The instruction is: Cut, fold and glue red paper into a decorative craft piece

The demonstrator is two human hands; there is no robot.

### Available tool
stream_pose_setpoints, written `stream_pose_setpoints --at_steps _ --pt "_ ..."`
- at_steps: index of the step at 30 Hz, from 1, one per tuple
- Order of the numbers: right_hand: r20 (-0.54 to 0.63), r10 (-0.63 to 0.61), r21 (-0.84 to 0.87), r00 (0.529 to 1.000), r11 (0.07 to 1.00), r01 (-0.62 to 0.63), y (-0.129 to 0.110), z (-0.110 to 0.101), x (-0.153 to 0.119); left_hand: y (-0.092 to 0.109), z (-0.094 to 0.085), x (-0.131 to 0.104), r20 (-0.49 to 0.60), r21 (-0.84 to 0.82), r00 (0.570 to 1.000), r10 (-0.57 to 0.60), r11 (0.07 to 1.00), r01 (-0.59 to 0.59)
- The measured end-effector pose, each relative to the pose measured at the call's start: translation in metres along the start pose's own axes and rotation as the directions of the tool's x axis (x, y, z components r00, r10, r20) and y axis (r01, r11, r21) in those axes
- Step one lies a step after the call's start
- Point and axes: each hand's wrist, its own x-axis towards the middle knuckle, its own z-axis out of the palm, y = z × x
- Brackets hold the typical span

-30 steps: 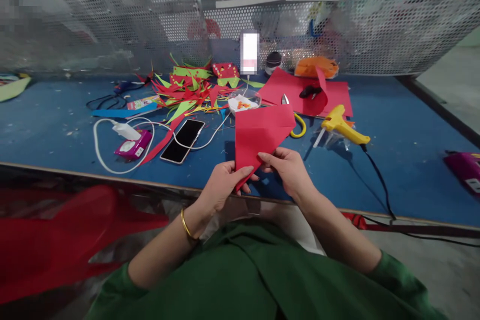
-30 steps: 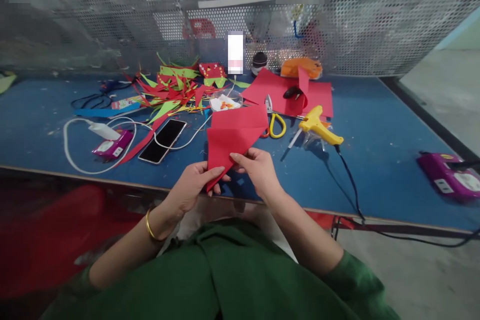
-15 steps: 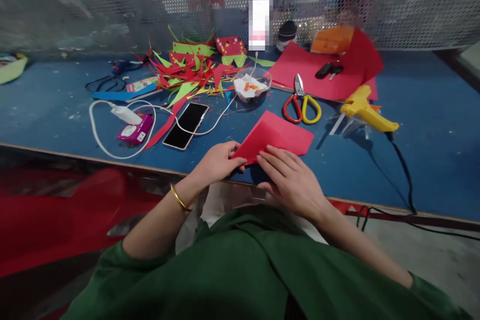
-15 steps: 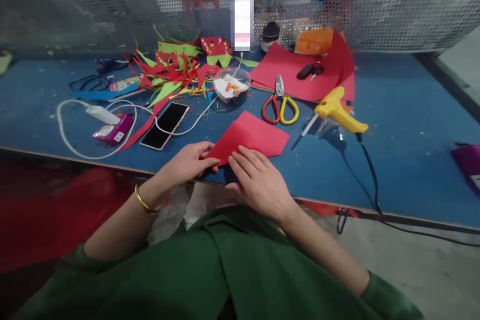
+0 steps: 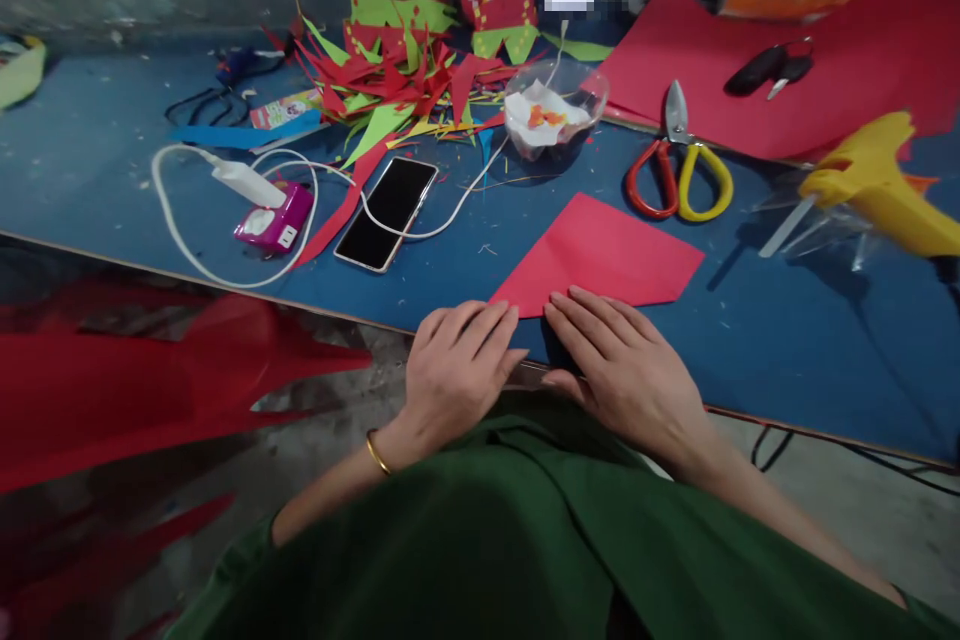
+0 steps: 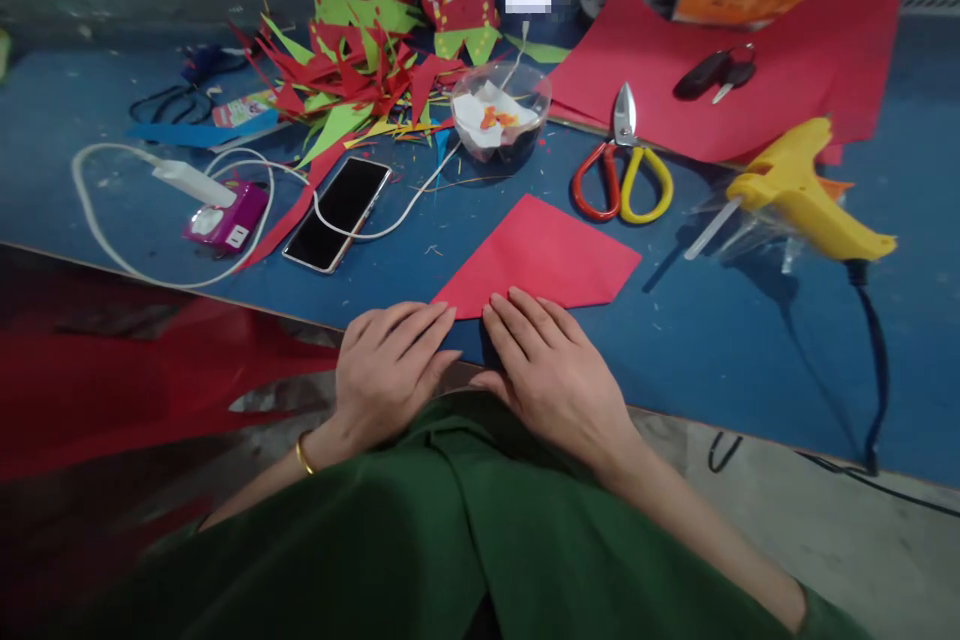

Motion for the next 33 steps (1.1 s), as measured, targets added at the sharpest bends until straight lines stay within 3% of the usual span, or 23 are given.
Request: stream_pose_setpoints --at_steps 8,15,18,20,23,28,33 --pt "-0.011 0.021 0.005 1.000 1.000 -0.021 -0.007 -0.001 0.006 0.001 0.009 -0.011 -0.039 0.055 0.999 -0.017 0.998 0.019" --pt "0.058 -0.083 0.041 0.995 0.996 0.080 -0.014 0.005 0.013 -0.002 0.016 -0.025 -0.130 0.036 0.989 -0.075 0.996 0.080" --pt "0.074 -0.065 0.034 0.995 0.997 0.062 -0.015 0.005 0.012 -0.005 0.017 -0.036 -0.218 -0.049 0.956 -0.197 0.980 0.191" --pt "0.083 -0.060 0.040 0.995 0.998 0.057 -0.015 0.004 0.011 -0.007 0.015 -0.040 -0.254 -0.105 0.909 -0.330 0.944 0.314" --pt "0.092 -0.049 0.052 0.995 0.998 0.044 -0.016 0.004 0.010 -0.009 0.013 -0.038 -0.253 -0.151 0.860 -0.444 0.896 0.418" --pt "0.107 -0.041 0.053 0.993 0.998 0.036 -0.017 0.003 0.014 -0.012 0.014 -0.028 -0.145 -0.072 0.930 -0.338 0.941 0.331" --pt "0.126 -0.052 0.058 0.991 0.997 0.044 -0.018 0.001 0.019 -0.013 0.015 -0.031 -0.167 -0.029 0.947 -0.273 0.962 0.273"
